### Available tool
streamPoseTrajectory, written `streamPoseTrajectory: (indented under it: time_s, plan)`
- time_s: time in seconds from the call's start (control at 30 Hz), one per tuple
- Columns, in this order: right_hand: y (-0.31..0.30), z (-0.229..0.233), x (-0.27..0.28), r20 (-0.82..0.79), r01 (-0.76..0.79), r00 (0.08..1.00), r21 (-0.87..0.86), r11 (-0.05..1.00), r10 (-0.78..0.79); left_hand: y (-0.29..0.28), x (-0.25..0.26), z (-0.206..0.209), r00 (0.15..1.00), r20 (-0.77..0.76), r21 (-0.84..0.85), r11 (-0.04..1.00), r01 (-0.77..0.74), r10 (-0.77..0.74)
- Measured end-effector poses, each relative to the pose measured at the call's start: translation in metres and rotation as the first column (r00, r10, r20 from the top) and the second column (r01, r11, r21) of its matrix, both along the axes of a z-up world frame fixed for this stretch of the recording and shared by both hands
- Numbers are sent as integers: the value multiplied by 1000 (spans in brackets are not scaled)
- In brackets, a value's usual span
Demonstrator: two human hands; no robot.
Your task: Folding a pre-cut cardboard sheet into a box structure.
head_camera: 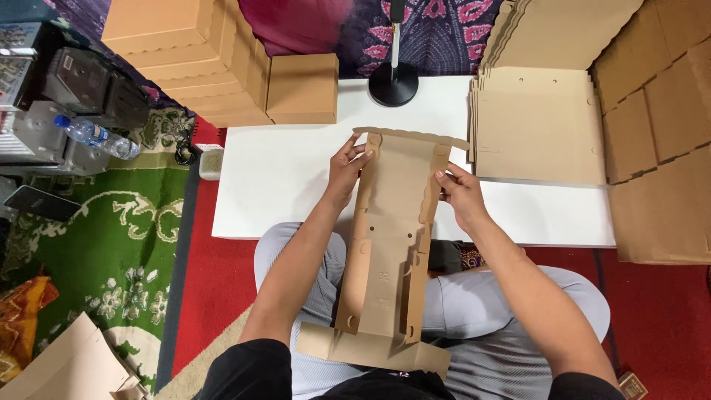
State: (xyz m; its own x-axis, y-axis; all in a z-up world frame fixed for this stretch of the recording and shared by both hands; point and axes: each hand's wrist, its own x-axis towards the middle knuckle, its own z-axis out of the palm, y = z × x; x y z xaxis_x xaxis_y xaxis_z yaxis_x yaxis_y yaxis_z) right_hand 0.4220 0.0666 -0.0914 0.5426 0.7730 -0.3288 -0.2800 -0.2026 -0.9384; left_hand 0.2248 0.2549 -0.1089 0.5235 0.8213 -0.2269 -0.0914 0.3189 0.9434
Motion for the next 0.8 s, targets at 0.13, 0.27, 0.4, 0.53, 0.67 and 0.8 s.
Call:
streamPoseTrajectory:
  time_s: [0.13,0.27,0.4,0.53,0.67,0.8]
  plan:
    - [-5,20,-7,-6,53,999,0,999,-53,-10,0,14,1000,-29,-2,1000,2,-2]
    - [-6,8,0,0,94,996,30,995,-95,-9,-2,9,997,-76,25,1000,3,-1]
    - [-5,-3,1,75,116,990,50,992,-120,-13,-3,10,981,-192,60,998,26,-14]
    - [-7,5,-3,128,113,985,57,992,-119,-2,0,-34,963,-264,97,992,84,-56]
    - [-8,17,1,167,164,970,84,983,-176,-8,3,-44,939,-309,137,970,202,-152]
    - [-10,20,6,105,201,972,88,976,-210,-7,5,-61,932,-288,170,946,277,-221]
